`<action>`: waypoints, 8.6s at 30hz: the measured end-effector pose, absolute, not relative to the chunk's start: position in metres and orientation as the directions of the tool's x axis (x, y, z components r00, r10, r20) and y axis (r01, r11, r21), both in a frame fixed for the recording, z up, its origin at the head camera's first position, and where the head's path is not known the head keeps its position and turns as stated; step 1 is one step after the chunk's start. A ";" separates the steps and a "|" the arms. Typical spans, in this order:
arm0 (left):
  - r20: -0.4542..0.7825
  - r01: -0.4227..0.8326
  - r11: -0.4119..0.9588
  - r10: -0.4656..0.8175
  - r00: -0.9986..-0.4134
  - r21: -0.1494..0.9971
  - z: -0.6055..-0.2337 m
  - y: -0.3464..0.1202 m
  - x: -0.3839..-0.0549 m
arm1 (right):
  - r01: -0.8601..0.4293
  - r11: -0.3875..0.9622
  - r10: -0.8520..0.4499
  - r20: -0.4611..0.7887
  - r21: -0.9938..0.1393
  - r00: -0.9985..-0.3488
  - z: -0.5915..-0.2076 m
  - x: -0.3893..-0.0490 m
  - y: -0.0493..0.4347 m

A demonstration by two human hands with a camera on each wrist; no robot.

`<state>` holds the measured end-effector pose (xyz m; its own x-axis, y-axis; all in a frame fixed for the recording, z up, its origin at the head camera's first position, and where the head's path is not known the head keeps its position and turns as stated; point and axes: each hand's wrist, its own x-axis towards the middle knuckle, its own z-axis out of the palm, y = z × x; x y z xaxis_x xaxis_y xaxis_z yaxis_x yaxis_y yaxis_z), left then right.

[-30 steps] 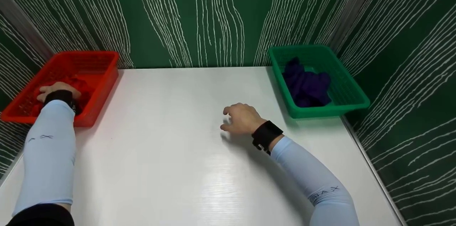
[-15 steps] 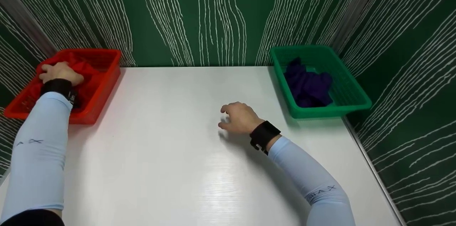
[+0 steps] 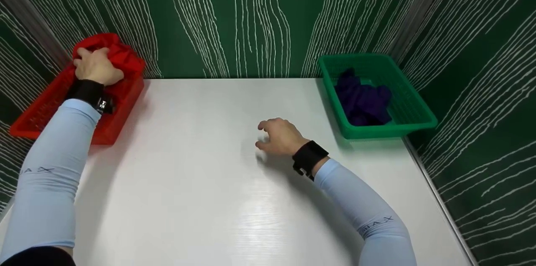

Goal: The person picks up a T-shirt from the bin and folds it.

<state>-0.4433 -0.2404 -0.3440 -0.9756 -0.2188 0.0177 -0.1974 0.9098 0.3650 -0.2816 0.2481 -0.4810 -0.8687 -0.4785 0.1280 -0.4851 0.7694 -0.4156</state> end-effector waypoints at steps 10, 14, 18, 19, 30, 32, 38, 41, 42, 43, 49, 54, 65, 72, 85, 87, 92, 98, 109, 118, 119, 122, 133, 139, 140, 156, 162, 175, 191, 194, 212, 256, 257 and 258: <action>0.084 -0.014 0.915 -0.052 -0.995 0.402 -0.346 -0.168 -0.423 | -0.414 0.764 -0.420 0.105 -0.495 -0.901 -0.479 -0.285 0.244; 0.092 0.032 0.916 -0.005 -0.996 0.401 -0.352 -0.149 -0.416 | -0.403 0.760 -0.407 0.109 -0.510 -0.907 -0.477 -0.287 0.242; 0.067 0.058 0.913 0.034 -0.997 0.403 -0.364 -0.131 -0.411 | -0.376 0.751 -0.383 0.106 -0.542 -0.918 -0.476 -0.289 0.241; 0.056 0.064 0.914 0.045 -0.997 0.402 -0.368 -0.127 -0.410 | -0.368 0.748 -0.376 0.105 -0.552 -0.921 -0.476 -0.290 0.241; -0.030 0.103 0.925 0.122 -0.992 0.366 -0.435 -0.078 -0.404 | -0.333 0.710 -0.353 0.095 -0.620 -0.931 -0.478 -0.300 0.231; -0.057 0.108 0.930 0.136 -0.989 0.352 -0.447 -0.072 -0.402 | -0.326 0.708 -0.353 0.087 -0.626 -0.932 -0.478 -0.302 0.228; -0.162 0.151 0.956 0.196 -0.967 0.253 -0.470 -0.050 -0.390 | -0.316 0.715 -0.360 0.059 -0.624 -0.931 -0.478 -0.310 0.217; -0.203 0.184 0.959 0.229 -0.952 0.217 -0.471 -0.041 -0.385 | -0.310 0.724 -0.365 0.039 -0.616 -0.930 -0.478 -0.316 0.212; -0.224 0.196 0.955 0.246 -0.943 0.222 -0.470 -0.038 -0.384 | -0.308 0.727 -0.366 0.033 -0.614 -0.930 -0.477 -0.317 0.210; -0.247 0.210 0.947 0.269 -0.931 0.241 -0.468 -0.037 -0.383 | -0.307 0.731 -0.368 0.028 -0.609 -0.930 -0.477 -0.319 0.208; -0.272 0.257 0.810 0.448 -0.852 0.527 -0.450 -0.047 -0.378 | -0.299 0.729 -0.361 0.026 -0.616 -0.932 -0.475 -0.328 0.200; -0.033 0.271 0.732 0.373 -0.927 0.625 -0.438 -0.064 -0.381 | -0.290 0.735 -0.321 0.062 -0.614 -0.945 -0.474 -0.332 0.198; -0.177 0.253 0.807 0.398 -0.900 0.533 -0.454 -0.059 -0.369 | -0.313 0.762 -0.320 0.091 -0.566 -0.943 -0.475 -0.347 0.187; -0.118 0.317 0.743 0.467 -0.876 0.589 -0.454 -0.070 -0.376 | -0.293 0.790 -0.295 0.086 -0.538 -0.952 -0.472 -0.349 0.182; 0.011 0.038 0.341 0.081 -0.997 0.939 -0.437 -0.117 -0.409 | -0.189 0.479 -0.088 0.167 -0.857 -0.982 -0.466 -0.349 0.197; -0.030 -0.028 0.150 0.011 -0.999 0.988 -0.438 -0.120 -0.414 | -0.157 0.410 -0.063 0.144 -0.899 -0.988 -0.464 -0.349 0.198; -0.018 0.022 -0.341 -0.115 -0.993 0.940 -0.442 -0.121 -0.426 | -0.070 0.258 0.012 0.075 -0.964 -0.997 -0.462 -0.350 0.199; 0.091 0.078 0.092 -0.152 -0.984 0.993 -0.455 -0.123 -0.432 | 0.004 0.224 0.176 0.036 -0.975 -0.984 -0.467 -0.351 0.209; 0.013 -0.004 0.805 -0.015 -1.000 0.593 -0.482 -0.115 -0.408 | 0.006 0.300 0.062 0.014 -0.954 -0.998 -0.475 -0.344 0.224; -0.174 0.224 0.843 0.345 -0.922 0.489 -0.489 -0.092 -0.391 | -0.204 0.521 0.136 0.317 -0.829 -0.939 -0.479 -0.336 0.223; -0.172 0.240 0.844 0.358 -0.918 0.479 -0.490 -0.089 -0.388 | -0.257 0.580 0.083 0.371 -0.773 -0.925 -0.481 -0.332 0.220; -0.166 0.287 0.836 0.402 -0.901 0.467 -0.490 -0.082 -0.380 | -0.416 0.661 -0.177 0.409 -0.624 -0.895 -0.484 -0.316 0.209; -0.238 0.437 0.777 0.578 -0.780 0.454 -0.490 -0.061 -0.365 | -0.467 0.849 -0.499 -0.087 -0.248 -0.862 -0.493 -0.285 0.183; -0.167 0.432 0.766 0.561 -0.811 0.476 -0.496 -0.046 -0.359 | -0.364 0.700 -0.433 0.040 -0.615 -0.900 -0.486 -0.310 0.196; -0.127 0.423 0.762 0.543 -0.830 0.489 -0.498 -0.043 -0.359 | -0.328 0.659 -0.396 0.059 -0.677 -0.916 -0.485 -0.313 0.198; 0.096 0.426 0.500 0.558 -0.824 0.754 -0.503 -0.038 -0.369 | -0.016 0.218 -0.218 -0.032 -0.976 -0.975 -0.463 -0.321 0.205; 0.199 0.462 0.465 0.509 -0.838 0.756 -0.500 -0.033 -0.369 | -0.090 0.289 -0.194 0.033 -0.953 -0.980 -0.468 -0.324 0.208; 0.173 0.411 0.587 0.419 -0.892 0.697 -0.479 -0.006 -0.371 | -0.394 0.654 -0.266 0.291 -0.646 -0.919 -0.472 -0.312 0.196; 0.008 0.454 0.568 0.619 -0.785 0.687 -0.474 -0.021 -0.373 | -0.238 0.489 -0.087 0.225 -0.839 -0.971 -0.464 -0.329 0.206; -0.029 0.422 0.583 0.608 -0.793 0.694 -0.476 -0.029 -0.376 | -0.287 0.586 -0.201 0.207 -0.758 -0.957 -0.458 -0.328 0.208; 0.171 0.364 0.873 0.324 -0.931 0.326 -0.474 -0.051 -0.380 | -0.365 0.646 -0.025 0.460 -0.671 -0.888 -0.445 -0.338 0.230; -0.109 0.198 0.810 0.305 -0.946 0.552 -0.420 -0.196 -0.411 | -0.096 0.862 0.207 0.519 -0.498 -0.830 -0.433 -0.345 0.285; -0.050 0.177 0.815 0.245 -0.968 0.552 -0.417 -0.202 -0.410 | -0.097 0.859 0.217 0.530 -0.502 -0.820 -0.432 -0.345 0.286; 0.023 0.166 0.815 0.185 -0.983 0.555 -0.414 -0.206 -0.409 | -0.103 0.857 0.226 0.548 -0.505 -0.805 -0.431 -0.345 0.287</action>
<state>-0.4092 -0.2056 -0.4140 -0.9825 0.1847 0.0233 0.1665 0.8153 0.5547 -0.3452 0.2865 -0.4308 -0.8053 0.2260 0.5482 -0.1031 0.8570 -0.5048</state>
